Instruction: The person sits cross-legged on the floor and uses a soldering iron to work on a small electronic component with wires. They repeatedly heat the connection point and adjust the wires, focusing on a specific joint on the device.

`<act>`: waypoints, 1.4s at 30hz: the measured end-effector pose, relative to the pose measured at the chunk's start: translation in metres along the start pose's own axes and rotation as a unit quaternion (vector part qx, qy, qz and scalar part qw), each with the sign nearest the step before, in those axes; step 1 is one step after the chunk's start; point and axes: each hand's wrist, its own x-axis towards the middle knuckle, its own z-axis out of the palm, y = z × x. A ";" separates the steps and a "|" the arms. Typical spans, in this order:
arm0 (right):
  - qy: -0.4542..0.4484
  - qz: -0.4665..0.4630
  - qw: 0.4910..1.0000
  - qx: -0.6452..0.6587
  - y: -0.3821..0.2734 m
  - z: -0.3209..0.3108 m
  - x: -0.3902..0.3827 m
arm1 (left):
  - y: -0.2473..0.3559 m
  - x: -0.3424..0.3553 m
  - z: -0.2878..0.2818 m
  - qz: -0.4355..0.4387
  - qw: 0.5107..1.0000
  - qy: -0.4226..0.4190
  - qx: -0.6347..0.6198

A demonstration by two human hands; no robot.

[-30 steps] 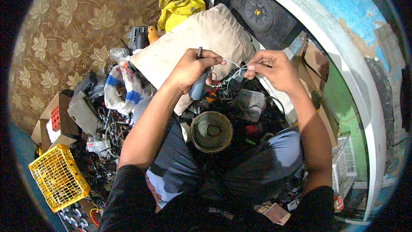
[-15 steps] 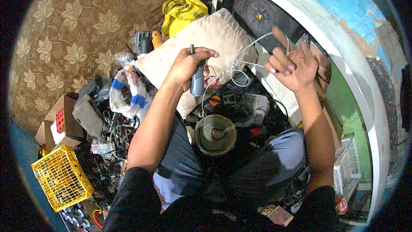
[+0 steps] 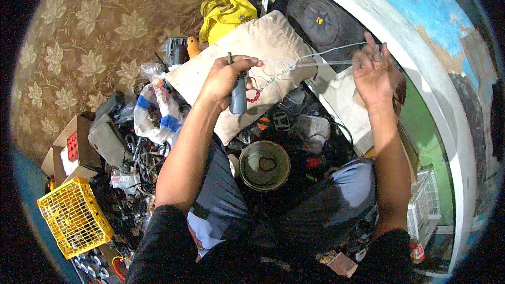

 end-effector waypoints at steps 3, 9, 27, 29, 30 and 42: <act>-0.033 0.136 0.990 -0.035 -0.015 -0.007 -0.001 | 0.003 -0.004 0.005 -0.019 0.998 -0.021 0.050; -0.140 0.015 0.988 -0.063 -0.007 -0.013 -0.006 | 0.005 -0.001 -0.005 -0.003 1.000 0.011 0.017; -0.162 -0.012 0.982 0.095 -0.032 -0.038 0.002 | 0.008 0.000 -0.013 0.021 0.998 0.066 -0.004; -0.052 -0.063 0.894 -0.441 -0.035 -0.032 0.001 | 0.008 0.000 -0.015 0.028 0.997 0.073 0.002; -0.050 -0.035 0.876 -0.478 -0.037 -0.032 -0.001 | 0.007 0.002 -0.016 0.031 0.997 0.074 0.004; -0.181 0.024 0.978 -0.104 -0.050 -0.059 0.009 | 0.012 0.007 -0.028 0.041 0.993 0.111 0.020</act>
